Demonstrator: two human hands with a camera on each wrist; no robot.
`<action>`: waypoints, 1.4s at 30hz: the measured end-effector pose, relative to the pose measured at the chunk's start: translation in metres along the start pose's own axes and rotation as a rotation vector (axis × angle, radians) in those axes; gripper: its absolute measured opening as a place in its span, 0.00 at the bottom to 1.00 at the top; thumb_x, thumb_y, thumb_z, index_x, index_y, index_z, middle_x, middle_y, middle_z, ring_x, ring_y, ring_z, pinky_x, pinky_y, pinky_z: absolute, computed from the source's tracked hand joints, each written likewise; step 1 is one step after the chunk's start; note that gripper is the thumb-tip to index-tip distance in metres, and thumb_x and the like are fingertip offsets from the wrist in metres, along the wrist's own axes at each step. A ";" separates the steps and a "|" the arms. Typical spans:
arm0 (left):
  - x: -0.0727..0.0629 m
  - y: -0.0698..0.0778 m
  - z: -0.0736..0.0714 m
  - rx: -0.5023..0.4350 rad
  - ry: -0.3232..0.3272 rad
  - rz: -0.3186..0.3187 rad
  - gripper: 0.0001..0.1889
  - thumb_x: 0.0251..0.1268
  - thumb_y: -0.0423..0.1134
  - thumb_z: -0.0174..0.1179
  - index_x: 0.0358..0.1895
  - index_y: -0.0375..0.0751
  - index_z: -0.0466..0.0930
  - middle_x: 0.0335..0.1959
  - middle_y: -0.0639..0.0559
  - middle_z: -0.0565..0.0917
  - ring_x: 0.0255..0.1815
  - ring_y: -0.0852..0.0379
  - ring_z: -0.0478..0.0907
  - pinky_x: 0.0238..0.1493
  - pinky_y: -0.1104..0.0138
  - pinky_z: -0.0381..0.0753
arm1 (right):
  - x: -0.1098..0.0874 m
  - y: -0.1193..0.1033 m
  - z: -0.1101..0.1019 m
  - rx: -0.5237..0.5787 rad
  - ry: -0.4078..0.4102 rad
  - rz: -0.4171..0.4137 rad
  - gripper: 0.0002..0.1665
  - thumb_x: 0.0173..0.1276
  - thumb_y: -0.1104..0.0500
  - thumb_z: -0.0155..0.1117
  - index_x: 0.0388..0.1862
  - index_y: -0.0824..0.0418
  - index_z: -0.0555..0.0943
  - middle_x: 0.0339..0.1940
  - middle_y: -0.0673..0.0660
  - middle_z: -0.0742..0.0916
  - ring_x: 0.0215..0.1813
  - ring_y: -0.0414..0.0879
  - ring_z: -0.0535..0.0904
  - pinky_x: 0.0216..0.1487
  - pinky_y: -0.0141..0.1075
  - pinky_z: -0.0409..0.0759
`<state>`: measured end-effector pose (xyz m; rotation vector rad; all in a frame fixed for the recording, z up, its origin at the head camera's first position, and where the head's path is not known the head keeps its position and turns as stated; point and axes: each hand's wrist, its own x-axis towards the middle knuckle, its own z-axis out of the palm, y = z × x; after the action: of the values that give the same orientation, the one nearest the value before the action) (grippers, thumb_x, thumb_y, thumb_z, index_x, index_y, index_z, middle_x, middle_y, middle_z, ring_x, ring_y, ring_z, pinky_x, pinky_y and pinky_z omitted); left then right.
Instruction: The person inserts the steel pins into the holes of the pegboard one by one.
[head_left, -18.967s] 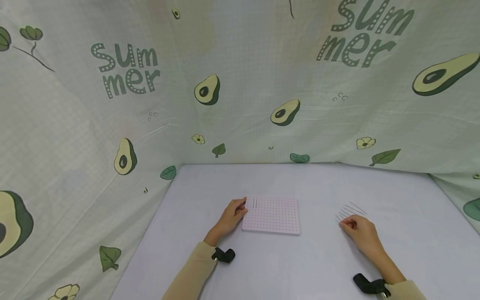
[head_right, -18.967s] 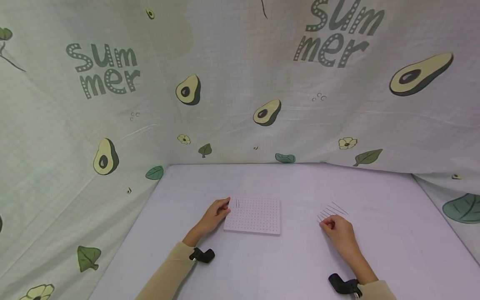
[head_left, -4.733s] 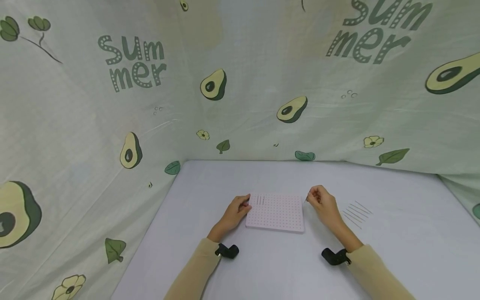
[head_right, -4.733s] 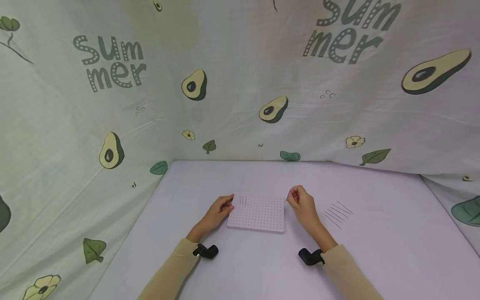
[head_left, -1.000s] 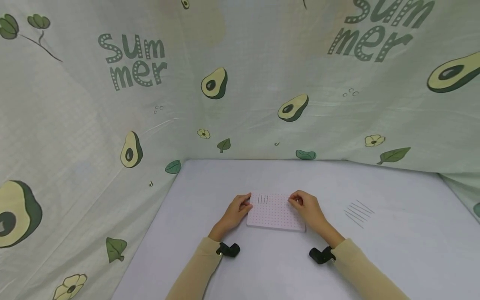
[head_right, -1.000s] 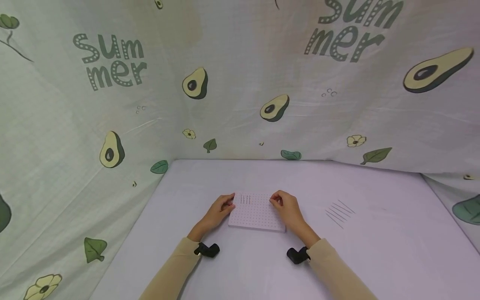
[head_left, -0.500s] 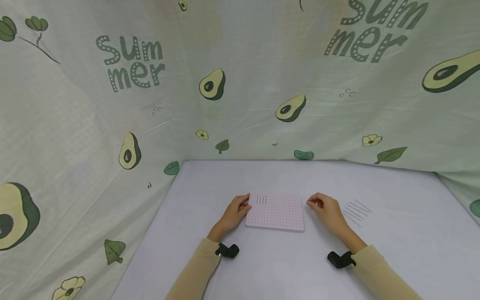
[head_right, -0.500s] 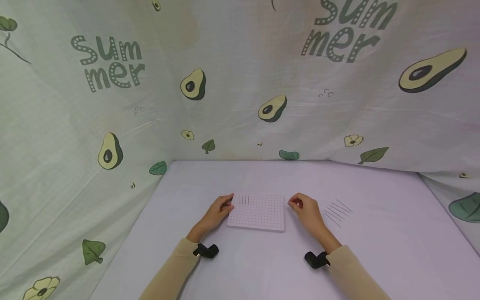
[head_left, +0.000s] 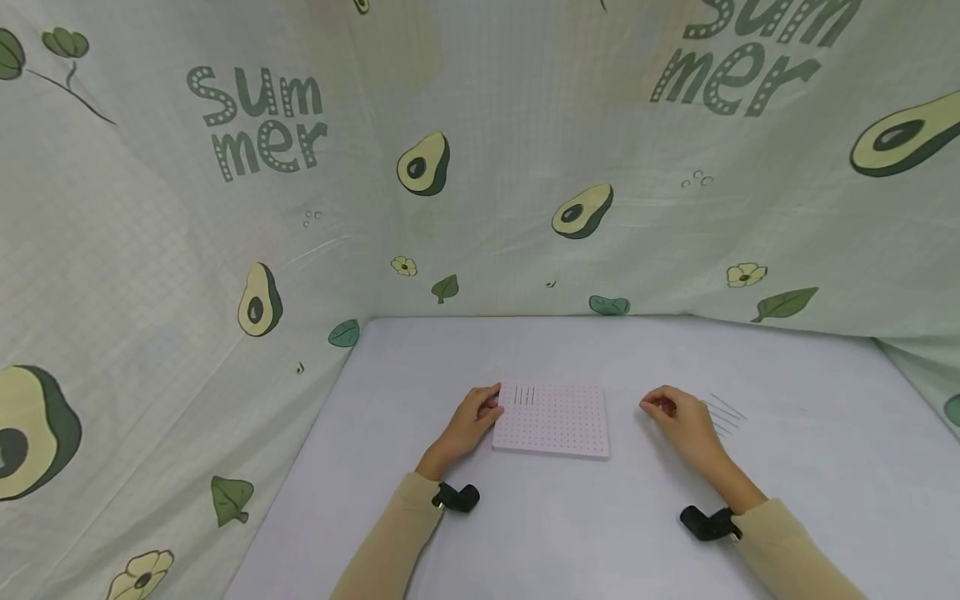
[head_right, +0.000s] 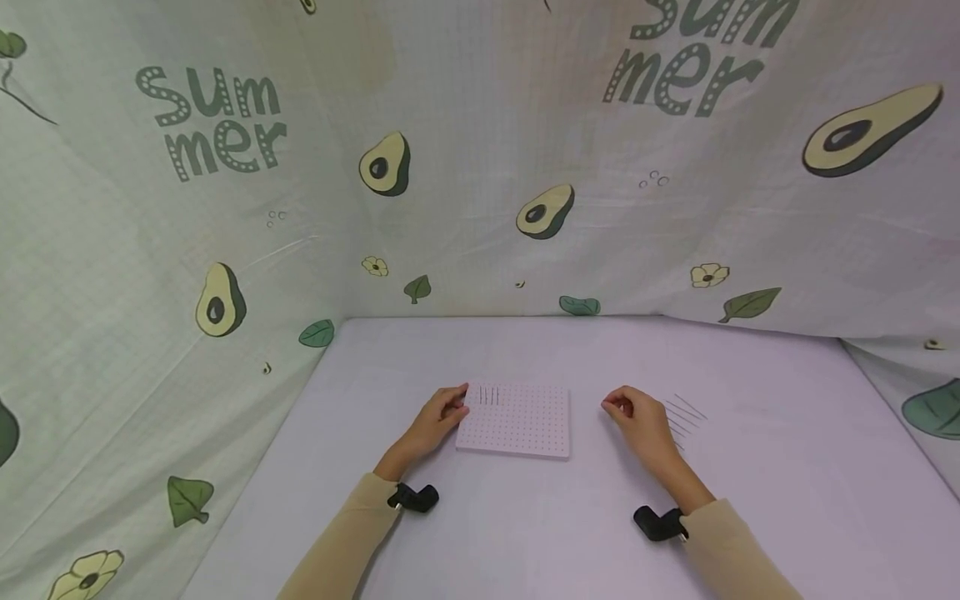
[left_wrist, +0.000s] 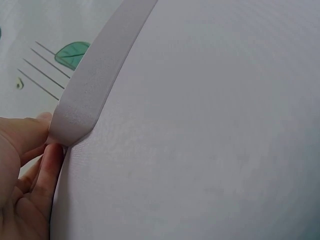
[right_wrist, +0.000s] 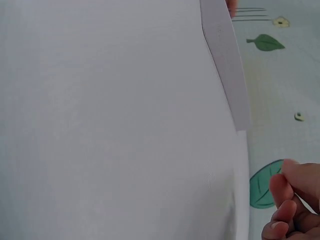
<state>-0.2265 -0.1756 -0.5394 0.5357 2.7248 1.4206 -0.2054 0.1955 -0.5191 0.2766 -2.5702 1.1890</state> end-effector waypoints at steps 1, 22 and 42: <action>0.000 0.000 0.000 0.001 -0.001 0.000 0.25 0.76 0.35 0.55 0.72 0.31 0.66 0.52 0.42 0.74 0.50 0.52 0.72 0.53 0.65 0.76 | -0.001 0.001 -0.003 -0.001 0.001 0.001 0.04 0.67 0.64 0.69 0.37 0.65 0.84 0.25 0.52 0.79 0.29 0.41 0.68 0.27 0.31 0.67; -0.002 0.001 0.000 0.012 -0.004 0.007 0.25 0.76 0.35 0.55 0.72 0.30 0.66 0.52 0.42 0.74 0.50 0.53 0.72 0.53 0.66 0.75 | -0.030 0.030 -0.044 -0.075 0.087 0.074 0.09 0.67 0.61 0.71 0.38 0.67 0.86 0.31 0.57 0.86 0.30 0.32 0.71 0.30 0.25 0.68; -0.003 0.000 0.001 0.010 -0.002 0.016 0.25 0.77 0.38 0.54 0.72 0.30 0.66 0.54 0.42 0.74 0.51 0.51 0.72 0.54 0.64 0.75 | -0.041 0.045 -0.050 -0.152 0.091 0.085 0.06 0.61 0.64 0.74 0.33 0.68 0.86 0.24 0.52 0.79 0.27 0.37 0.66 0.27 0.31 0.63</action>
<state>-0.2233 -0.1758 -0.5407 0.5605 2.7336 1.4102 -0.1707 0.2642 -0.5345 0.0782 -2.5976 1.0020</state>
